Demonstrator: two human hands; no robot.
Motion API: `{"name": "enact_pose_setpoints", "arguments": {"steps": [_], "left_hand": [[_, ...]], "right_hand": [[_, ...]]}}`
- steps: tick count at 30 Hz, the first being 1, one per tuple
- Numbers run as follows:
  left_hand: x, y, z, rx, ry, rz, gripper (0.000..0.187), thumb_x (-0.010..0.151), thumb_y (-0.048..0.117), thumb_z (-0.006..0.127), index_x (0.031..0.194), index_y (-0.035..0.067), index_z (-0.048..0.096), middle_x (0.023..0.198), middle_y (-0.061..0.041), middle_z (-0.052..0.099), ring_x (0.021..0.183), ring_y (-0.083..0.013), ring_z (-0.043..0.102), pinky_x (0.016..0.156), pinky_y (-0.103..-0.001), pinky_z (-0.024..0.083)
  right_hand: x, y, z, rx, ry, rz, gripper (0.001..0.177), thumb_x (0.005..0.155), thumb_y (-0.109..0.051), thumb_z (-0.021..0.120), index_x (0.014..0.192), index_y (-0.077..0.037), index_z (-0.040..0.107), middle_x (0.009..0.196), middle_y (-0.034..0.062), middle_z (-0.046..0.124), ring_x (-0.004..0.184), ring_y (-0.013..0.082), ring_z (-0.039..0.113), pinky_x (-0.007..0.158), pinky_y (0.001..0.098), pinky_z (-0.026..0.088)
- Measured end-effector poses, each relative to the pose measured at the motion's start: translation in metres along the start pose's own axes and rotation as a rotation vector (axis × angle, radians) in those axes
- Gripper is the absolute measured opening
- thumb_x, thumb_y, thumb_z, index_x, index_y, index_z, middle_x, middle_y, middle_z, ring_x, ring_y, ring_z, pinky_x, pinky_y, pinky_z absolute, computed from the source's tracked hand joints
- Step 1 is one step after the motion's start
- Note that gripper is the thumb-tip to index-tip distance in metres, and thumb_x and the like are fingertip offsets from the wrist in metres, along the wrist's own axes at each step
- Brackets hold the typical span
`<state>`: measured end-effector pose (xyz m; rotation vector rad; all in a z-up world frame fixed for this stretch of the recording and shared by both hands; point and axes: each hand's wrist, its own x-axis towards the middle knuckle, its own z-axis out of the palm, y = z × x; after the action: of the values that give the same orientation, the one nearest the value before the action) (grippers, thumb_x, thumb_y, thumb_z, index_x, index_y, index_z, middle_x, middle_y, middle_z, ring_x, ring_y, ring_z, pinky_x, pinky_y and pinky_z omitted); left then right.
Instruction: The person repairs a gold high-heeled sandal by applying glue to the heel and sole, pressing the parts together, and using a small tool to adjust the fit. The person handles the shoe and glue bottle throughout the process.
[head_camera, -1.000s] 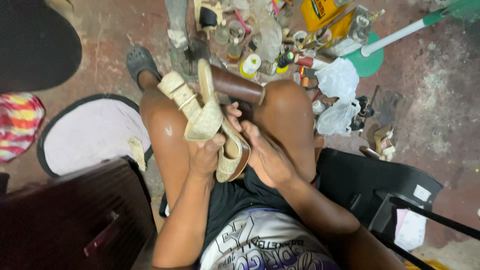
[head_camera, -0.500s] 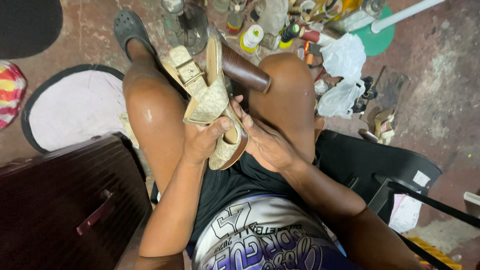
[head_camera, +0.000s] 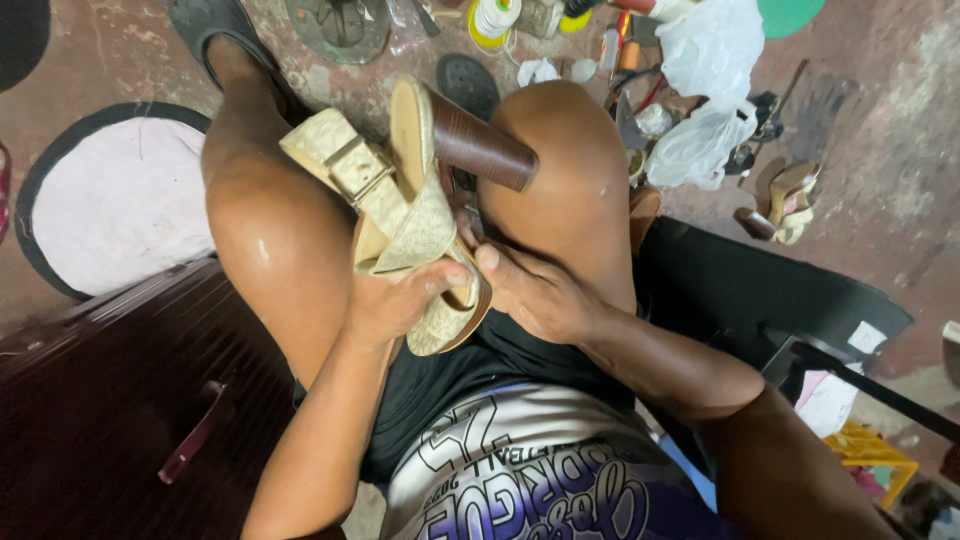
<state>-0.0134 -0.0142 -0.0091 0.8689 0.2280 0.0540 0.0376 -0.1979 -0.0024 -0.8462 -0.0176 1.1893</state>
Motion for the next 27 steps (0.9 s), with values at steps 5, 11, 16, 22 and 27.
{"name": "enact_pose_setpoints", "arguments": {"steps": [5,11,16,22,27], "left_hand": [[0.001,0.007,0.004,0.214,-0.040,0.100,0.074,0.089,0.036,0.087,0.140,-0.001,0.048,0.106,-0.004,0.068,0.099,-0.0151,0.066,0.114,-0.041,0.046],[-0.002,0.002,-0.003,0.318,-0.048,0.129,0.060,0.093,0.041,0.084,0.128,0.001,0.057,0.099,-0.006,0.070,0.096,-0.0154,0.068,0.115,-0.042,0.048],[-0.001,0.000,-0.004,0.274,-0.062,0.133,0.057,0.095,0.041,0.083,0.128,0.001,0.058,0.098,-0.005,0.070,0.095,-0.0158,0.068,0.114,-0.041,0.046],[-0.002,0.001,-0.004,0.297,-0.063,0.126,0.048,0.095,0.037,0.084,0.117,0.000,0.063,0.098,-0.006,0.069,0.097,-0.0173,0.068,0.116,-0.039,0.047],[-0.003,0.002,-0.003,0.265,-0.032,0.082,0.052,0.091,0.039,0.086,0.118,0.001,0.062,0.103,-0.006,0.068,0.095,-0.0164,0.066,0.109,-0.040,0.050]], "right_hand": [[-0.002,-0.017,0.002,-0.417,0.083,0.109,0.060,0.111,-0.038,0.034,0.157,0.002,0.036,0.148,0.0138,0.052,0.136,0.0185,0.051,0.114,0.0360,0.042],[0.000,-0.026,0.002,-0.665,0.063,0.166,0.057,0.111,-0.037,0.031,0.152,0.002,0.044,0.136,0.0150,0.062,0.123,0.0192,0.058,0.107,0.0329,0.047],[0.005,-0.029,0.003,-0.602,-0.022,0.073,0.058,0.114,-0.036,0.029,0.156,0.003,0.034,0.146,0.0154,0.055,0.133,0.0185,0.053,0.115,0.0333,0.042],[0.004,-0.032,0.005,-0.693,0.038,0.142,0.055,0.111,-0.037,0.030,0.145,0.002,0.049,0.128,0.0132,0.064,0.115,0.0173,0.062,0.102,0.0326,0.050],[0.003,-0.032,0.003,-0.724,0.040,0.211,0.056,0.113,-0.038,0.027,0.139,0.001,0.056,0.109,0.0116,0.062,0.094,0.0152,0.057,0.088,0.0315,0.052]]}}
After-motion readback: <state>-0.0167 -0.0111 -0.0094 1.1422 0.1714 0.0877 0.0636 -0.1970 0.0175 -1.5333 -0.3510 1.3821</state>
